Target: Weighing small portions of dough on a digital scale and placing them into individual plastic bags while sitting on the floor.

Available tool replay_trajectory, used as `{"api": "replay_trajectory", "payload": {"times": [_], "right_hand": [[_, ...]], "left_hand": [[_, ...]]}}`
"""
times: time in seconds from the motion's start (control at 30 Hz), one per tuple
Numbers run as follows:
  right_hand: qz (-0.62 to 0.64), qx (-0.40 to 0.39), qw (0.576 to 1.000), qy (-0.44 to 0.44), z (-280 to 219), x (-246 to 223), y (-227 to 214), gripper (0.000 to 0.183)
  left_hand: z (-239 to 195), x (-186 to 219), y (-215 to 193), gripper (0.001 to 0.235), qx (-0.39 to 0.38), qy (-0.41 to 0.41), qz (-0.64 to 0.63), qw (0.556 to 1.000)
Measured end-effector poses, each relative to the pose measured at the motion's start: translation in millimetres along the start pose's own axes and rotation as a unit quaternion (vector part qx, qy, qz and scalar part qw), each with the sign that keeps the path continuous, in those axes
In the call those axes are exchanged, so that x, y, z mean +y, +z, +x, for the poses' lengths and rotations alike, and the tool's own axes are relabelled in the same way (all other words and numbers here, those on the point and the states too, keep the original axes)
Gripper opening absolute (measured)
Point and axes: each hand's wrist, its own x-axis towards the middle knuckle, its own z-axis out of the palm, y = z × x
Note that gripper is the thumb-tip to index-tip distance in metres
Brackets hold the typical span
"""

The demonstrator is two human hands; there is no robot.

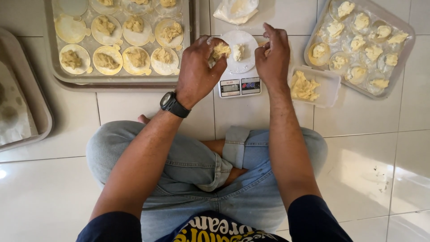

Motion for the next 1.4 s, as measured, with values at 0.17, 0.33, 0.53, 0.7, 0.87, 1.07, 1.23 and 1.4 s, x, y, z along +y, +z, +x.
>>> {"api": "replay_trajectory", "payload": {"times": [0.17,0.33,0.53,0.7,0.87,1.07,1.23,1.4], "right_hand": [[0.017,0.012,1.000,-0.008,-0.4,4.3,-1.4,0.060],[0.017,0.010,1.000,-0.011,-0.1,3.3,-2.1,0.060],[0.012,0.017,1.000,-0.010,0.5,-0.3,-4.3,0.057],[0.012,0.020,1.000,-0.019,0.4,1.9,-3.8,0.057],[0.014,0.018,1.000,-0.017,0.8,2.6,-4.4,0.054],[0.020,0.000,1.000,-0.005,-0.7,8.6,-1.1,0.054],[0.035,-0.093,0.994,0.041,-2.7,-10.5,2.8,0.063],[-0.069,-0.165,0.984,-0.014,-17.0,-2.5,31.8,0.094]], "left_hand": [[-0.2,-0.9,-0.1,0.019,-0.007,-0.004,0.005,1.000],[-0.8,-1.5,0.9,0.019,-0.009,-0.008,-0.001,1.000],[-1.1,-3.0,2.1,0.020,-0.012,-0.001,0.009,1.000],[-0.6,-2.4,1.2,0.020,-0.014,0.000,0.002,1.000],[-1.1,-3.7,1.9,0.022,-0.014,-0.004,0.006,1.000],[-0.1,-3.3,1.5,0.022,-0.009,-0.003,0.006,1.000],[1.4,-3.2,1.3,0.021,-0.002,-0.005,0.012,1.000],[2.0,-2.5,2.1,0.023,0.003,-0.008,0.007,1.000]]}}
